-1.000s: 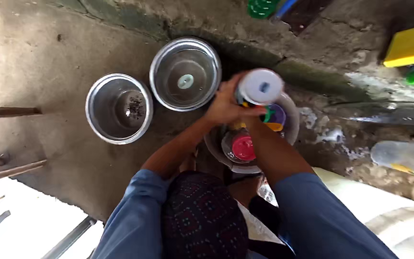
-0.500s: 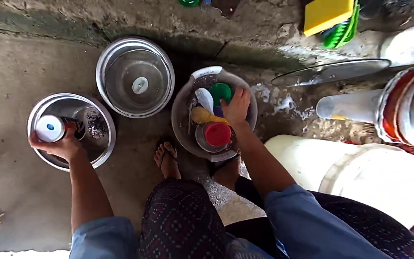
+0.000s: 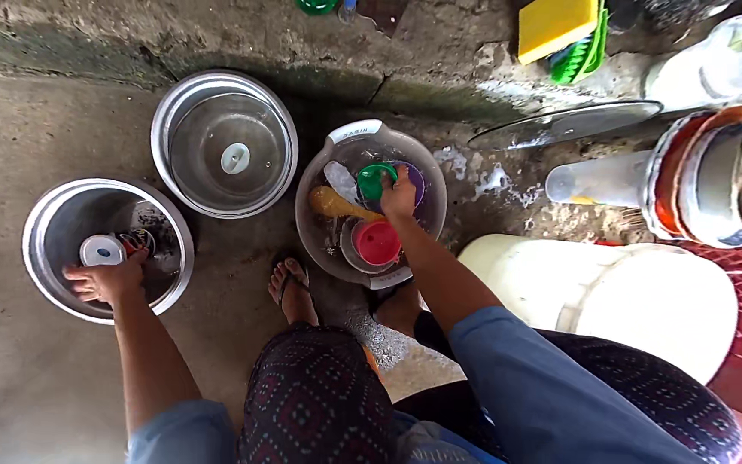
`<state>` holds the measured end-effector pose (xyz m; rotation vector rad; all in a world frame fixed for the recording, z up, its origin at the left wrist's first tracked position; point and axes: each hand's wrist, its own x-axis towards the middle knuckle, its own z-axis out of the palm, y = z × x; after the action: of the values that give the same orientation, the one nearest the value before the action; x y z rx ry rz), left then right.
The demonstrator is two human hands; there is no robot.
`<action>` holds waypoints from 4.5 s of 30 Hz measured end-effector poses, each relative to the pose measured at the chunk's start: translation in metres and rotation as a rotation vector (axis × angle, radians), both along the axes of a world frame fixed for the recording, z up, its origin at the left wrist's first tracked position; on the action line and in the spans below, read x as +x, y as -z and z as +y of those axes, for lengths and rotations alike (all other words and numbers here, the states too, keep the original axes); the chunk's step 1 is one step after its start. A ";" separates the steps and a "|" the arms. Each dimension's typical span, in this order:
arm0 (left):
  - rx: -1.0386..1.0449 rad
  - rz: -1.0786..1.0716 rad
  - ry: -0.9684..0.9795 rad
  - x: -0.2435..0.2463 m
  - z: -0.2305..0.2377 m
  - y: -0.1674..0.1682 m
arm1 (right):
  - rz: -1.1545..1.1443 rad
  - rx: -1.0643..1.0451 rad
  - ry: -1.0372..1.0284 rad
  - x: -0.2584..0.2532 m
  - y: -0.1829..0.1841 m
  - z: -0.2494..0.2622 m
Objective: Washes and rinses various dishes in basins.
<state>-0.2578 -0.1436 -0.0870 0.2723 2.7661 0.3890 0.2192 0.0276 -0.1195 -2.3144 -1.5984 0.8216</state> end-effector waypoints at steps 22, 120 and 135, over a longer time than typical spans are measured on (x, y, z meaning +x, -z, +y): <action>-0.091 -0.772 1.297 0.335 0.125 -0.061 | 0.184 0.455 -0.005 0.034 -0.070 -0.059; 0.286 0.008 0.594 -0.022 0.037 -0.009 | -0.023 -0.194 -0.586 -0.017 -0.034 -0.133; -0.289 -0.142 0.692 0.027 0.013 -0.050 | -0.036 -0.497 -0.595 -0.027 -0.017 -0.108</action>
<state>-0.2304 -0.1308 -0.0375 1.0291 2.3504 -0.1602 0.1921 -0.0806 -0.1029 -2.1434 -2.3712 1.4503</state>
